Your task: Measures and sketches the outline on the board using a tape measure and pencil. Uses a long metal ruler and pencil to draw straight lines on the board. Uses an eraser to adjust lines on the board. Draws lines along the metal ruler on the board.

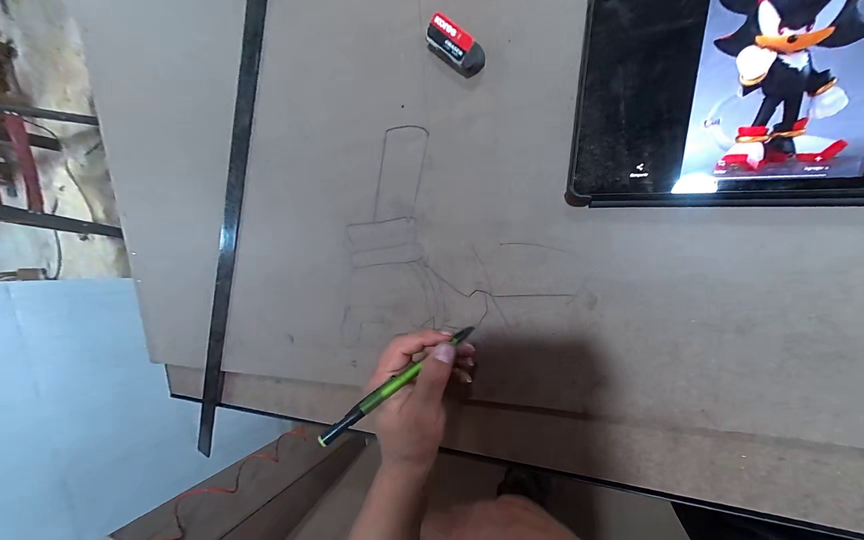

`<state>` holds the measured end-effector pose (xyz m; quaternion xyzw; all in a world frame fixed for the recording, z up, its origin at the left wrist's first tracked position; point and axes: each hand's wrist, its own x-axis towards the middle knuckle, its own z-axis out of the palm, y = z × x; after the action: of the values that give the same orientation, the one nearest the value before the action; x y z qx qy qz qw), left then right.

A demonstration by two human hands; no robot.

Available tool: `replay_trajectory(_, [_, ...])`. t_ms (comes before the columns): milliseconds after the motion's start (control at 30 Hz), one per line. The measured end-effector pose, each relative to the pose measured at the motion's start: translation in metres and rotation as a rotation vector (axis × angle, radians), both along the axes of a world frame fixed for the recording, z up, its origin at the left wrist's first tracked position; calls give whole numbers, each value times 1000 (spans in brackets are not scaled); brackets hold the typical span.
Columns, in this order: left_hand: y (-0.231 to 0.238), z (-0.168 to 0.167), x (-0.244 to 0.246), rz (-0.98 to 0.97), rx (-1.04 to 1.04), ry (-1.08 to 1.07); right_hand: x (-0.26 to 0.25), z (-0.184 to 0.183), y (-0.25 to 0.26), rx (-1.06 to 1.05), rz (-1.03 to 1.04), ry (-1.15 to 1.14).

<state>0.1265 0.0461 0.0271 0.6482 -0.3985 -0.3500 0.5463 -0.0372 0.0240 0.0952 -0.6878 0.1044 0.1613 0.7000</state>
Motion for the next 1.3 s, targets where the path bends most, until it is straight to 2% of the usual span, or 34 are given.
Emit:
replay_trajectory(67, [5,9,12,-92,10,-35,-3,-6,-12,9,-240,75])
replay_trajectory(200, [15,34,20,-321,146,-35,-5,-27,-9,39,-950,151])
replay_trajectory(300, [11,40,14,-414,211,-81,-4,-40,-6,57,-1148,192])
replay_trajectory(400, [0,41,6,-445,230,-96,-2,-47,-1,57,-1184,264])
replay_trajectory(567, [-6,33,11,-530,267,-255,5,-51,6,138,-1186,280])
replay_trajectory(767, [-24,25,31,-471,188,-269,0,-42,19,242,-1162,248])
replay_trajectory(933, [-46,21,36,-442,144,-339,2,-41,37,235,-1129,274])
replay_trajectory(1000, [-41,18,30,-421,122,-454,7,-44,43,216,-1153,288])
replay_trajectory(1100, [-16,7,23,-411,-71,-681,14,-46,44,207,-1249,316])
replay_trajectory(1200, [7,-4,13,-542,-209,-731,14,-47,38,224,-1321,363])
replay_trajectory(1300, [11,-12,19,-650,-175,-753,13,-47,34,243,-1303,449])
